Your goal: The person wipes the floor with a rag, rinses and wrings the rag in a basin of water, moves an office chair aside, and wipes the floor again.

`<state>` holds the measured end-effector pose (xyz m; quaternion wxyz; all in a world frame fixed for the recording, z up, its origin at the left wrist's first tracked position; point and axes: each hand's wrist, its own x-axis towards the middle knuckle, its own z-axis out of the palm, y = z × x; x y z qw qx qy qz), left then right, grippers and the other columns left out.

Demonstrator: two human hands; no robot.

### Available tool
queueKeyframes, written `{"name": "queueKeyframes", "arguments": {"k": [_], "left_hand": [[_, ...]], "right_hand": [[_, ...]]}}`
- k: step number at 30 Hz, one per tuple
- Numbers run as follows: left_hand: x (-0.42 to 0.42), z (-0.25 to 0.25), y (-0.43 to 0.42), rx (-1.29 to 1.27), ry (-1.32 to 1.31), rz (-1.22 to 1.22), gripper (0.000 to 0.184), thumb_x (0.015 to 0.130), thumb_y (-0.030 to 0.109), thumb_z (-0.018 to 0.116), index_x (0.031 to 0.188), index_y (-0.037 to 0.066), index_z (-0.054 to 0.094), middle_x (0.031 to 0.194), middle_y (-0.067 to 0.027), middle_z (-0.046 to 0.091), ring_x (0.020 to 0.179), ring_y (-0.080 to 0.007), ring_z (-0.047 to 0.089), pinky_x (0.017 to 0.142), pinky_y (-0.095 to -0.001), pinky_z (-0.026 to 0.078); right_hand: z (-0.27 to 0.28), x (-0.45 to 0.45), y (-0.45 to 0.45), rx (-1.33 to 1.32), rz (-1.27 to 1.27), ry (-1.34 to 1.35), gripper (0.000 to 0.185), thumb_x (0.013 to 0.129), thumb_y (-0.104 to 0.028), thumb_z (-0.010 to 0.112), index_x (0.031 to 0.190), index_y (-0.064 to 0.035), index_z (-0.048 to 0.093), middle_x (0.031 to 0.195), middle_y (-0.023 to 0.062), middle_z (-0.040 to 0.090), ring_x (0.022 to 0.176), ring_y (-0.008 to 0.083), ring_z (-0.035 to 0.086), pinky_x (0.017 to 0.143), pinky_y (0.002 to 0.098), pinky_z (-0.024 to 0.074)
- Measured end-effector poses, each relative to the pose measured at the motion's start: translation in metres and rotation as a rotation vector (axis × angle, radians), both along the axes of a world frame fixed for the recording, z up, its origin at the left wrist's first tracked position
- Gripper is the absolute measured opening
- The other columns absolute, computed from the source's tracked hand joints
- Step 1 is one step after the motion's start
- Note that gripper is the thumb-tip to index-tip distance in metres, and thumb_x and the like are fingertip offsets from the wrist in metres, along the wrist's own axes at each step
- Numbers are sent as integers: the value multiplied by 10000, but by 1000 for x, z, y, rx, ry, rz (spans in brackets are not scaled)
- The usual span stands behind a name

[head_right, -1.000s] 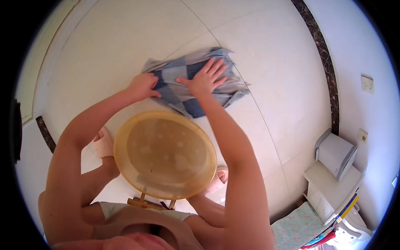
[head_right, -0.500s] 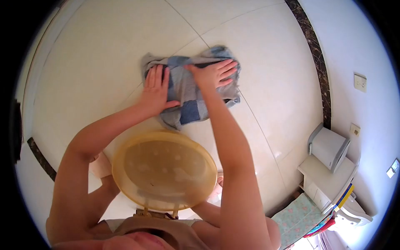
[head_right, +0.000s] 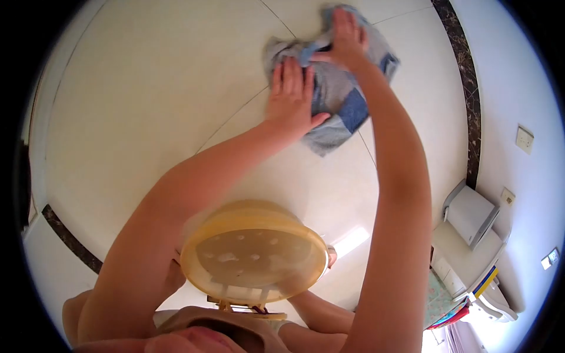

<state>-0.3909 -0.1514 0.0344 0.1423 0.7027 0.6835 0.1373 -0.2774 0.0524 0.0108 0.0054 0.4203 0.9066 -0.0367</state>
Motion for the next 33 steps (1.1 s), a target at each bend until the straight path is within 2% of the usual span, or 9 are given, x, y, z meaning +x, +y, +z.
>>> {"name": "queueKeyframes", "arguments": {"k": [2,4,7,11,16,21,26,30,33], "left_hand": [[-29,2,-23,3,-22,13,1041,768,623,636,1447,-79,277,1464,-366,251,1421,-481,146,1162,-590,61],[-71,-3,-50,1,-12,0,1037,761,601,659,1450,-72,274,1459,-369,255,1420,-484,151,1167,-583,67],[-147,4,-93,-106,99,-65,1047,755,577,681,1459,-67,250,1448,-384,256,1413,-498,161,1172,-572,74],[-268,21,-165,-424,235,-250,1031,829,545,619,1462,-114,142,1445,-407,198,1396,-550,90,1157,-589,66],[-359,31,-231,-604,317,-310,995,860,565,558,1486,-78,128,1484,-373,149,1420,-517,57,1166,-571,40],[-327,30,-235,-503,246,-152,1083,784,592,626,1476,-92,152,1484,-374,151,1418,-524,55,1166,-572,42],[-261,31,-191,-417,103,-181,1140,702,610,687,1465,-93,214,1474,-373,198,1422,-511,83,1168,-564,41],[-202,27,-134,-240,0,-283,1138,688,611,692,1438,-123,252,1493,-374,165,1425,-499,93,1170,-554,48],[-177,26,-91,-75,-55,-318,1110,684,620,688,1422,-114,305,1505,-350,186,1429,-466,130,1174,-538,66]], "right_hand": [[-4,-35,-18,50,162,28,1366,543,-706,769,1544,-91,71,1612,83,100,1491,292,43,1156,539,87],[16,-86,-52,-36,168,-56,1393,529,-795,704,1533,-45,98,1611,94,112,1487,296,75,1153,572,105],[15,-154,-106,-68,202,94,1353,521,-757,727,1530,-67,145,1603,94,146,1475,323,123,1140,601,111],[28,-256,-195,-125,221,99,1329,520,-767,711,1509,-30,217,1595,98,179,1469,329,142,1150,593,100],[29,-325,-276,-231,90,291,1289,554,-710,743,1510,-27,212,1587,107,186,1477,323,102,1169,566,78],[59,-307,-292,-458,-264,220,1318,575,-659,779,1522,-19,124,1602,122,104,1484,335,27,1170,564,73],[53,-253,-310,-308,-912,223,1395,566,-653,799,1514,27,35,1599,205,19,1477,383,8,1149,588,66],[29,-178,-265,-124,-1078,157,1389,591,-642,793,1500,68,19,1588,246,16,1477,389,4,1157,559,72],[24,-138,-193,-117,-998,130,1366,605,-628,786,1498,77,30,1590,241,34,1483,361,2,1168,516,58]]}}
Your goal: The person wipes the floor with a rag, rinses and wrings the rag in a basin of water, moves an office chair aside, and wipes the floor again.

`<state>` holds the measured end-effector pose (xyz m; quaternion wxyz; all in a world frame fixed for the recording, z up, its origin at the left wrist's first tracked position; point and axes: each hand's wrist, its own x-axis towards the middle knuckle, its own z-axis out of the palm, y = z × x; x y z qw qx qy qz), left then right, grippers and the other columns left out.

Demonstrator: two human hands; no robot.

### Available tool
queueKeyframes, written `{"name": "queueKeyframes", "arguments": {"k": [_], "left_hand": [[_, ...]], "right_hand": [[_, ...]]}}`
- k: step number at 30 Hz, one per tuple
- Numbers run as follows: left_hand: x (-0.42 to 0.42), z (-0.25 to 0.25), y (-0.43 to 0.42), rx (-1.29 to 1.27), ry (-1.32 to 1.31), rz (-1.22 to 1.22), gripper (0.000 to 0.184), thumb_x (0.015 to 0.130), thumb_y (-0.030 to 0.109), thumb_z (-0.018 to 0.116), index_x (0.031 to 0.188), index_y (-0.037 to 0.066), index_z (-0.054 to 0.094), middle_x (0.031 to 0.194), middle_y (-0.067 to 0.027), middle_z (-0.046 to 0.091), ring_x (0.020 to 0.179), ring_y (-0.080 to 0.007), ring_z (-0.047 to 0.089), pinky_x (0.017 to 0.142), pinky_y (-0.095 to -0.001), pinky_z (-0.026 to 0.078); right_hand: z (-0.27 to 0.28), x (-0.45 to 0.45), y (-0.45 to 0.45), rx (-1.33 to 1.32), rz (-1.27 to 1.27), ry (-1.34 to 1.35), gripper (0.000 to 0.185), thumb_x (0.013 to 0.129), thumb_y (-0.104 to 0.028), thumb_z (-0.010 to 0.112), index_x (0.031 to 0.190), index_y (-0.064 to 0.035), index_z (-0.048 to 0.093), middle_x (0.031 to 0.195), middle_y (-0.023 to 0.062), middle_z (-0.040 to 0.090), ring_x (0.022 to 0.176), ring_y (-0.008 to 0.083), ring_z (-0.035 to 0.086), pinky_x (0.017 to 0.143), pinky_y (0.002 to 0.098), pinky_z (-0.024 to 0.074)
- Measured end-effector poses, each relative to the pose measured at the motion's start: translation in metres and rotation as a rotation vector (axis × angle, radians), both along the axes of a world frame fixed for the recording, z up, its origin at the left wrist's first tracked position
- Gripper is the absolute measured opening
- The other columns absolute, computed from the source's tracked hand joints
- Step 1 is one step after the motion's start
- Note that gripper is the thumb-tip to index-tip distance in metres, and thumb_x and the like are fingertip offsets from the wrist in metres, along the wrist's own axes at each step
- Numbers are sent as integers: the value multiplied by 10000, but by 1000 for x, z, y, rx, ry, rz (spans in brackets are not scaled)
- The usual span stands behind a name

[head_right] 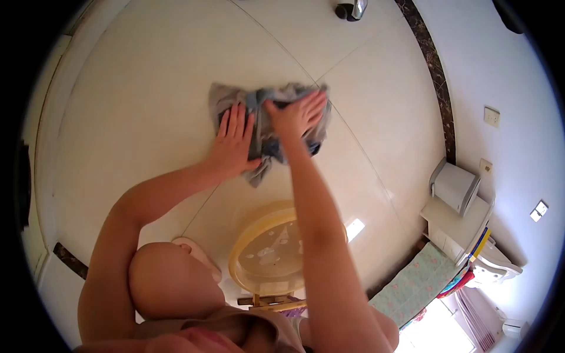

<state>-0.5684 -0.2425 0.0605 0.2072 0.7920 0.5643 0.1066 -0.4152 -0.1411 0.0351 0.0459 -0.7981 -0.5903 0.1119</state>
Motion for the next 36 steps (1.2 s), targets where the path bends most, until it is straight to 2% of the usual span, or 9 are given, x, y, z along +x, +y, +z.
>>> {"name": "queueKeyframes", "arguments": {"k": [5,10,13,16,20,23,27,34,36], "left_hand": [[7,-10,35,103,-21,-4,1073,698,616,684,1409,-108,332,1509,-323,213,1434,-434,150,1178,-511,96],[3,-18,38,131,-79,63,1053,700,578,703,1396,-120,332,1487,-338,228,1421,-462,156,1167,-534,126],[-17,-22,11,104,-45,118,1049,705,552,716,1394,-129,313,1469,-370,217,1410,-495,147,1156,-566,135],[-50,-13,-39,4,39,104,1042,722,551,706,1388,-139,299,1449,-397,214,1399,-522,143,1144,-592,139],[-83,-4,-126,-103,93,220,1033,743,573,682,1385,-141,301,1444,-400,215,1394,-528,150,1144,-592,140],[-100,-4,-192,-191,151,346,1055,730,588,689,1392,-133,296,1441,-400,223,1392,-535,153,1143,-593,140],[-110,0,-260,-231,164,534,1111,712,572,723,1414,-130,226,1463,-408,158,1393,-546,122,1134,-607,136],[-89,-7,-211,-55,50,949,1119,693,554,753,1402,-131,223,1467,-415,134,1398,-545,99,1121,-621,102],[-98,-5,-188,-1,71,913,1107,681,558,760,1391,-122,251,1469,-406,147,1398,-539,106,1126,-614,102]], "right_hand": [[5,21,91,68,535,-84,1266,646,-640,740,1515,24,102,1603,171,94,1491,299,43,1174,492,69],[-8,7,91,188,928,-144,1035,762,-613,645,1530,-86,193,1609,46,150,1483,253,111,1182,477,89],[-3,-35,55,160,1031,-180,1021,760,-616,644,1531,-108,208,1604,36,165,1479,255,122,1182,491,90],[9,-66,11,86,1041,-133,1062,740,-652,640,1526,-77,216,1601,58,163,1477,284,119,1174,523,90],[17,-108,-60,-3,931,70,1170,699,-633,691,1501,45,173,1592,174,133,1470,379,80,1151,579,78],[30,-143,-121,-129,1011,62,1191,682,-643,704,1505,36,175,1597,180,105,1474,381,58,1153,579,62],[32,-175,-191,-268,836,219,1267,652,-622,753,1517,23,88,1606,176,36,1479,377,15,1155,582,47],[45,-170,-198,-309,277,219,1428,556,-628,824,1517,18,-12,1603,193,-28,1479,370,-34,1161,554,34],[43,-164,-186,-280,165,230,1455,530,-640,832,1513,30,-7,1596,219,-26,1477,380,-26,1160,551,44]]}}
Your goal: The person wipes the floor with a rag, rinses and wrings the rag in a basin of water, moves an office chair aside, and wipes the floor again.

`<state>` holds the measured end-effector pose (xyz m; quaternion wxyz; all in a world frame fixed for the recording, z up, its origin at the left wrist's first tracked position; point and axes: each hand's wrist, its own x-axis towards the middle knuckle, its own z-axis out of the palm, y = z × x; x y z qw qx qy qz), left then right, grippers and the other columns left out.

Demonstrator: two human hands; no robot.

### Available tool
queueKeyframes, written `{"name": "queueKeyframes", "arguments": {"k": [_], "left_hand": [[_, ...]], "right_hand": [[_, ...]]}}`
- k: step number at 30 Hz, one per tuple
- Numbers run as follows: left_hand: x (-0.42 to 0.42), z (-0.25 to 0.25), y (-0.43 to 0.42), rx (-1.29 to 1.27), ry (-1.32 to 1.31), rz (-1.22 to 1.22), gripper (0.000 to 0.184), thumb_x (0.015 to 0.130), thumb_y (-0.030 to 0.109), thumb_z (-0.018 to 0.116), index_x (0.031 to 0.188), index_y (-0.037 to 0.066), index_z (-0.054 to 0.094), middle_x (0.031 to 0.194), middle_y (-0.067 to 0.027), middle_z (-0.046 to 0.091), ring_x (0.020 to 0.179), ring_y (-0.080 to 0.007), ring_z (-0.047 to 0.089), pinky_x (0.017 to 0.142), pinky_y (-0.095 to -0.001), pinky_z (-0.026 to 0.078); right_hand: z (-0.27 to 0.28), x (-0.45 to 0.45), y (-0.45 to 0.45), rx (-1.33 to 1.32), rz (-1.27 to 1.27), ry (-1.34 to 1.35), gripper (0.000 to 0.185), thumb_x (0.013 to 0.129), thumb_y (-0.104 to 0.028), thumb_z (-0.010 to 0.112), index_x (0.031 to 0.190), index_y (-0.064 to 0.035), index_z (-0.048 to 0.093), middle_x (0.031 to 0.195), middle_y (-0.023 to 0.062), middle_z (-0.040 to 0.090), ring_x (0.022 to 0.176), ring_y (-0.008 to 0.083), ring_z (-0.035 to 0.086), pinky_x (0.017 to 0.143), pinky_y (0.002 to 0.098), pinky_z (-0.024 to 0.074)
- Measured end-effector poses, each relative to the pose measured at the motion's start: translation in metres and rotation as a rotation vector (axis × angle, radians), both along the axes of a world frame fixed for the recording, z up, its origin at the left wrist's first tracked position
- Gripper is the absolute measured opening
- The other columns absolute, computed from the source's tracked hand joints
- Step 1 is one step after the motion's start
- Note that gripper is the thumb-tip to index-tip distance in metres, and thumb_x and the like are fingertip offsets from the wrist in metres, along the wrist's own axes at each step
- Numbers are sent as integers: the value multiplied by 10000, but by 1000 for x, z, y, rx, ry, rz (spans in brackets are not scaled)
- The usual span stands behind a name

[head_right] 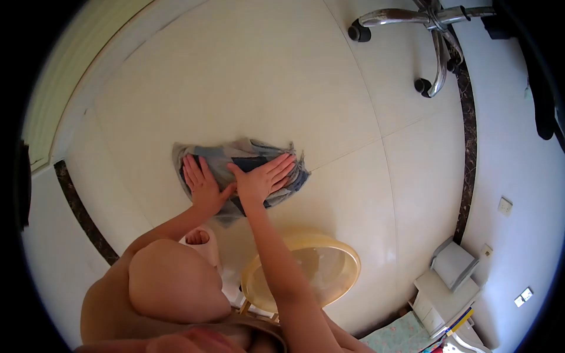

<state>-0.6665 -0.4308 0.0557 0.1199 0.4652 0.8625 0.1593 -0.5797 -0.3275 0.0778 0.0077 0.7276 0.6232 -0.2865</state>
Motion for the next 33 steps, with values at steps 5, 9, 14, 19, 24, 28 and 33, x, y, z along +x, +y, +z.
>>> {"name": "queueKeyframes", "arguments": {"k": [5,9,14,19,24,28,33], "left_hand": [[-46,0,75,89,-4,-120,1104,652,580,770,1372,-107,294,1461,-381,205,1395,-518,155,1131,-598,127],[-85,-5,159,200,44,-39,1156,663,624,740,1404,-111,243,1468,-369,227,1393,-503,182,1137,-574,127],[-131,-13,230,264,111,166,1252,674,696,696,1428,-149,162,1468,-378,236,1402,-504,174,1145,-556,119],[-180,-25,294,271,276,217,1305,656,755,668,1431,-155,144,1449,-386,265,1391,-491,220,1144,-553,136],[-212,-22,342,375,306,107,1225,677,667,716,1451,-104,162,1434,-327,342,1355,-445,319,1132,-504,230],[-220,-21,363,199,428,49,1229,691,716,662,1436,-139,189,1446,-335,314,1359,-447,315,1147,-493,233],[-232,-15,385,262,222,-268,1214,696,646,686,1443,-147,151,1481,-342,255,1406,-438,242,1181,-459,172]], "right_hand": [[-31,-16,79,222,79,-43,1533,473,-717,806,1487,87,-14,1576,278,-20,1470,407,-28,1151,561,54],[-32,-65,173,196,90,-52,1531,511,-757,772,1476,103,-49,1568,294,-51,1467,400,-92,1155,555,1],[-34,-134,263,215,319,27,1525,533,-780,741,1476,102,-71,1570,284,-82,1464,384,-137,1159,533,-45],[-31,-180,302,229,336,48,1478,576,-749,738,1479,98,-68,1575,271,-82,1470,356,-139,1170,493,-52],[-41,-167,313,372,176,244,1279,722,-671,671,1471,126,10,1576,263,-24,1472,375,-66,1178,479,3],[-38,-170,308,382,119,145,1108,817,-541,637,1460,147,54,1562,243,49,1467,374,-18,1182,456,38],[-39,-180,332,440,138,130,1083,816,-514,637,1453,161,78,1540,236,90,1463,371,17,1181,446,45]]}}
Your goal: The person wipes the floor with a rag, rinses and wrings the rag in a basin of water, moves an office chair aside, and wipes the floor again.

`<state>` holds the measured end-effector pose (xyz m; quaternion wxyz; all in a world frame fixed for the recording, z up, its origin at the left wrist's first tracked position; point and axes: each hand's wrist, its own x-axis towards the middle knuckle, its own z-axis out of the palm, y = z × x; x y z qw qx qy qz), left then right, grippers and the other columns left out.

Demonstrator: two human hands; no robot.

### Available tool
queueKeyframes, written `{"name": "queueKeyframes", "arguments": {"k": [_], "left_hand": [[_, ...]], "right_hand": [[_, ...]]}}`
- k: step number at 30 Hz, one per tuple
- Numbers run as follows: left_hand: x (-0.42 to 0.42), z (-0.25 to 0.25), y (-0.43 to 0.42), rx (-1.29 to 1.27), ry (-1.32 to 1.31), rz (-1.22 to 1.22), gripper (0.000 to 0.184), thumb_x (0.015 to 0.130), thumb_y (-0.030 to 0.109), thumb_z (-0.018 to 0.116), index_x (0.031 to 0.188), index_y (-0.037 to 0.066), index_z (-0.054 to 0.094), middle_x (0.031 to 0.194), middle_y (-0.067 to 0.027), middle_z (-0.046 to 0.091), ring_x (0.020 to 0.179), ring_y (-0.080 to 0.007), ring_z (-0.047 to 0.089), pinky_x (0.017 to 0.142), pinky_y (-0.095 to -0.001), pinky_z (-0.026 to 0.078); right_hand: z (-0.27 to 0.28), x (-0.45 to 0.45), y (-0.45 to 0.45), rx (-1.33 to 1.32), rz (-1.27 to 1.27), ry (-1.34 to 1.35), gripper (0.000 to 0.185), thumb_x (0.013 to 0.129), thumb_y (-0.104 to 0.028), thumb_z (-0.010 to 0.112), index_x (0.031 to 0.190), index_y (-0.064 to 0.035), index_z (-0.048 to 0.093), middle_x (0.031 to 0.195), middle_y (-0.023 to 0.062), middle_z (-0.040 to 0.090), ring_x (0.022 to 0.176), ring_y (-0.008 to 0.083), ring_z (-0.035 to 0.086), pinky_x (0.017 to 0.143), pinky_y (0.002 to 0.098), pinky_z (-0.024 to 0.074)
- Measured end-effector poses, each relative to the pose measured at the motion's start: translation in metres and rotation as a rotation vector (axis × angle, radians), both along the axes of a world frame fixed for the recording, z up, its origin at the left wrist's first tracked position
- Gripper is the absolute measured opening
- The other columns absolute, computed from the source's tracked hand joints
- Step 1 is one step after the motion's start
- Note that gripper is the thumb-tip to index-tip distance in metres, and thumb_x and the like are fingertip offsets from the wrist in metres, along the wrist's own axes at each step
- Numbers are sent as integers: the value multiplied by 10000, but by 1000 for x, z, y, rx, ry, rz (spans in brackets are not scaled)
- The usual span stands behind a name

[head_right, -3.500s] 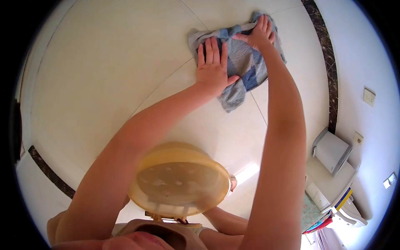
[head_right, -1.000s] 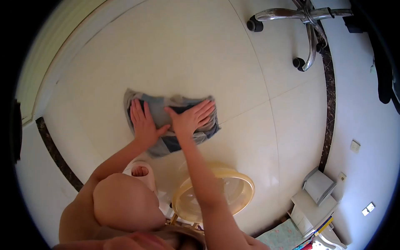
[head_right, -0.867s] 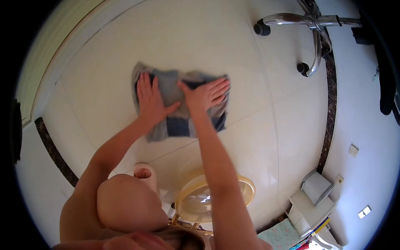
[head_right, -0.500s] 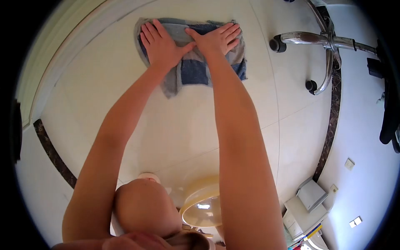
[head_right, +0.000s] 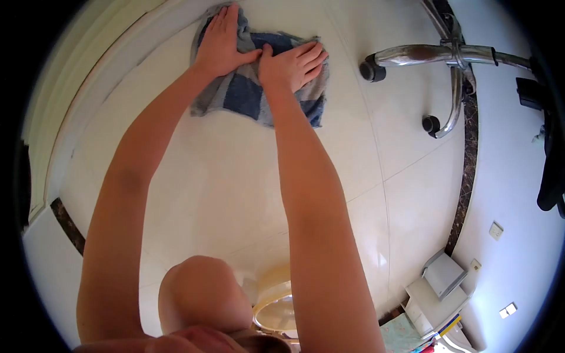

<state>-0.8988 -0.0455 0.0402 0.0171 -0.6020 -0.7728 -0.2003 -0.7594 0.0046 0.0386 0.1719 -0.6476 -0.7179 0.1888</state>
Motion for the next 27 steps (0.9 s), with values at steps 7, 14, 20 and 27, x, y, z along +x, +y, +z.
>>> {"name": "queueKeyframes", "arguments": {"k": [7,14,20,27], "left_hand": [[-13,-8,21,7,-15,-189,1073,787,537,668,1449,-134,155,1478,-325,281,1396,-403,284,1177,-423,204],[-20,-1,43,-2,-152,-198,1046,808,508,669,1454,-125,142,1458,-318,320,1352,-392,357,1149,-403,277],[-18,1,47,35,-212,-153,973,792,443,688,1442,-99,208,1395,-301,405,1295,-396,418,1125,-413,313],[-23,-11,57,200,-255,-270,1033,708,341,783,1489,19,189,1417,-198,426,1281,-382,432,1077,-399,374]], "right_hand": [[1,-9,68,28,23,23,1090,789,-479,646,1446,173,69,1535,272,78,1461,380,11,1179,445,56],[13,-52,140,-43,83,-262,907,853,-458,576,1495,35,167,1556,205,194,1435,367,194,1165,469,160],[-20,-52,146,274,474,-186,749,884,-363,543,1445,65,292,1510,215,283,1398,353,268,1154,451,213],[-31,-37,105,289,735,-86,647,869,-338,531,1395,23,421,1533,111,324,1448,275,216,1182,421,150]]}}
